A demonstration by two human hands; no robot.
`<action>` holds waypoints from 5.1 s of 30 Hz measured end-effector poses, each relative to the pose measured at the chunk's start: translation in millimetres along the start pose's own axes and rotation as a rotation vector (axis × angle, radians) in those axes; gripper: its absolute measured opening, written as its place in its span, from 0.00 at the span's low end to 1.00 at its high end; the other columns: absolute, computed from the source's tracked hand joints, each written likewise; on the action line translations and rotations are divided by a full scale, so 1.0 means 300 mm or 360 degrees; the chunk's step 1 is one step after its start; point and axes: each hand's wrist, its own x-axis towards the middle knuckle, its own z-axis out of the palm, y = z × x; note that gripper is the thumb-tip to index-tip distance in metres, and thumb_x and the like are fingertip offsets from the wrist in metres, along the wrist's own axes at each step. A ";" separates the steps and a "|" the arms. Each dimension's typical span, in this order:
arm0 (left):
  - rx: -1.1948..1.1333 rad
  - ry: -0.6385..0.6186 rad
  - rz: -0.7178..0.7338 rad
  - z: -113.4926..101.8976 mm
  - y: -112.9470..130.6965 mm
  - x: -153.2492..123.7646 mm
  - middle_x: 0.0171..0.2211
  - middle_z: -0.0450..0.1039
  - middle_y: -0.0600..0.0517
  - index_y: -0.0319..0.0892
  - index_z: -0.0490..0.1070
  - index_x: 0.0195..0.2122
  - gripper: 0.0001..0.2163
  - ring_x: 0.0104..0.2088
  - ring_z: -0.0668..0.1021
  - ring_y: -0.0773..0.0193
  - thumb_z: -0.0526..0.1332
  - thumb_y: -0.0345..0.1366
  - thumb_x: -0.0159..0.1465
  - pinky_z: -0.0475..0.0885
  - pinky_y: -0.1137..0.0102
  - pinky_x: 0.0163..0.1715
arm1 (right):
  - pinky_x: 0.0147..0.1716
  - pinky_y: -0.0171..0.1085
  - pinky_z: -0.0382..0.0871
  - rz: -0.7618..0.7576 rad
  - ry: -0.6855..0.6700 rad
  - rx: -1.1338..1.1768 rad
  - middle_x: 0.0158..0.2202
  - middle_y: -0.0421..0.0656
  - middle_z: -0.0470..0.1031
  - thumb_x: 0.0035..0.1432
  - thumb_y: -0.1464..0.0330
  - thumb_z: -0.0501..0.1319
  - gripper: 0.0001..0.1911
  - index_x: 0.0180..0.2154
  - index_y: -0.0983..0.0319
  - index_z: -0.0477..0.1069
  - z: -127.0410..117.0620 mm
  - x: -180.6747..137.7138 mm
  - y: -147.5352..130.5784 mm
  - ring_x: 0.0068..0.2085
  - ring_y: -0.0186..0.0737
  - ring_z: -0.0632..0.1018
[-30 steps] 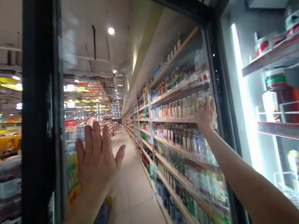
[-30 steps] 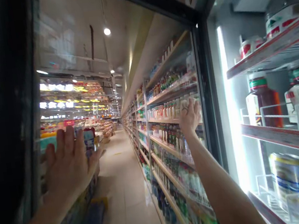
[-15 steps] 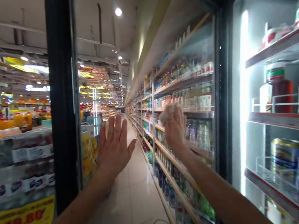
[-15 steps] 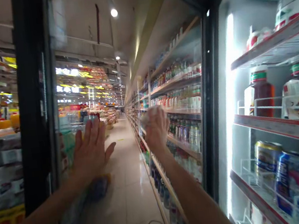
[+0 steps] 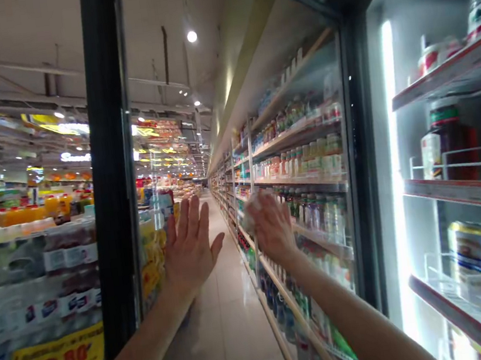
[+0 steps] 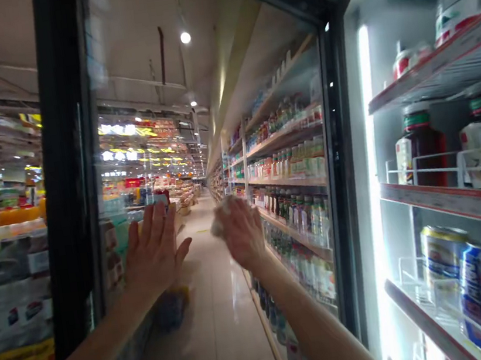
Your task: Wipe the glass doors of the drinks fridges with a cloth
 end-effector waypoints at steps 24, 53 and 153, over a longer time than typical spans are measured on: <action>0.0032 -0.0062 -0.0038 -0.001 0.036 -0.194 0.63 0.50 0.41 0.39 0.37 0.65 0.32 0.65 0.49 0.56 0.53 0.38 0.64 0.45 0.54 0.62 | 0.58 0.57 0.48 0.0880 0.0391 -0.0077 0.63 0.52 0.51 0.59 0.69 0.44 0.28 0.62 0.60 0.52 0.007 -0.107 0.012 0.64 0.50 0.52; 0.0035 0.0023 -0.0056 -0.001 0.059 -0.235 0.61 0.54 0.41 0.39 0.42 0.64 0.33 0.64 0.51 0.57 0.57 0.37 0.61 0.45 0.56 0.63 | 0.60 0.55 0.47 0.0138 -0.0015 0.0130 0.63 0.45 0.55 0.58 0.72 0.49 0.28 0.60 0.52 0.55 -0.003 -0.269 -0.085 0.64 0.48 0.53; 0.0038 -0.0218 0.0832 -0.088 -0.206 0.332 0.62 0.57 0.50 0.43 0.60 0.57 0.18 0.64 0.54 0.59 0.49 0.34 0.65 0.55 0.60 0.61 | 0.59 0.54 0.50 0.0150 0.0397 0.0176 0.59 0.51 0.61 0.61 0.70 0.48 0.22 0.57 0.60 0.57 0.020 -0.010 0.053 0.63 0.46 0.56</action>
